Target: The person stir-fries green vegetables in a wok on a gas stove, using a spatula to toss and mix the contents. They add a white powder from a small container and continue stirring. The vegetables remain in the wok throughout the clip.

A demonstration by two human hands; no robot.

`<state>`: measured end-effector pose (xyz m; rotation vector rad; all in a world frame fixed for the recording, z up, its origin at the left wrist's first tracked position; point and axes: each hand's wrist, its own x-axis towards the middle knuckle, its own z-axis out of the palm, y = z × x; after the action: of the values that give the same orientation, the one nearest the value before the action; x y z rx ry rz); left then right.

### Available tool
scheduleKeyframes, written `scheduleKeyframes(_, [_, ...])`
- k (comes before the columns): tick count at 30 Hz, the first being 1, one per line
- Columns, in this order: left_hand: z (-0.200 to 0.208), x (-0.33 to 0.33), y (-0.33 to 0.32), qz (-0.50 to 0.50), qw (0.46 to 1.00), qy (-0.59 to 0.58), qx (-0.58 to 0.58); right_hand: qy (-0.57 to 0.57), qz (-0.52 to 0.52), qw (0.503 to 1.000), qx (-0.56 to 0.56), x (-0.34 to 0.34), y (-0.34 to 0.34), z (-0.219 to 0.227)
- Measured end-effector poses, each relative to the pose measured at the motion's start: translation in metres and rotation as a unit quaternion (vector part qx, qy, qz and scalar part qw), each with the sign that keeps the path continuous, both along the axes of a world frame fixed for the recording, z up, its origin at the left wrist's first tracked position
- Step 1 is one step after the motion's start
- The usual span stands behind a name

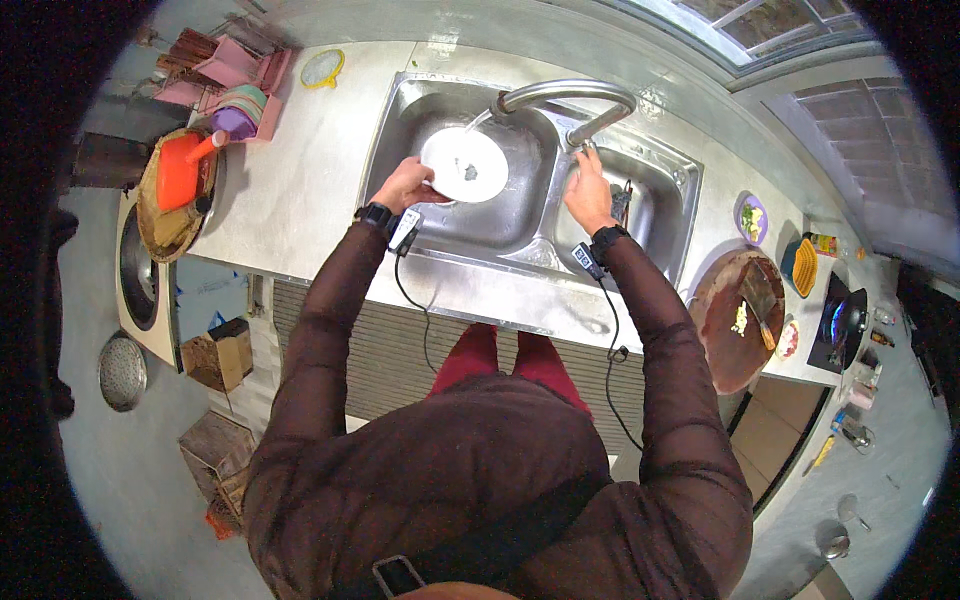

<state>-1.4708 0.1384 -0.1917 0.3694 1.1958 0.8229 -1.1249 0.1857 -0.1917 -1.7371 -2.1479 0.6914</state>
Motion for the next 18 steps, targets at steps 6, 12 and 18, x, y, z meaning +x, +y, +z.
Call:
scheduleKeyframes(6, [0.009,0.001,-0.002,0.110,0.970,0.206,0.066,0.076,-0.057,0.991,0.098,-0.013,0.004,-0.012])
scheduleKeyframes(12, [-0.008,-0.008,0.005,-0.017,0.811,0.552,0.195,0.246,-0.079,0.963,-0.071,-0.030,0.011,-0.026])
scheduleKeyframes(18, [-0.005,0.011,0.008,-0.151,0.665,0.664,0.307,0.294,-0.052,0.942,-0.156,-0.044,0.006,-0.017])
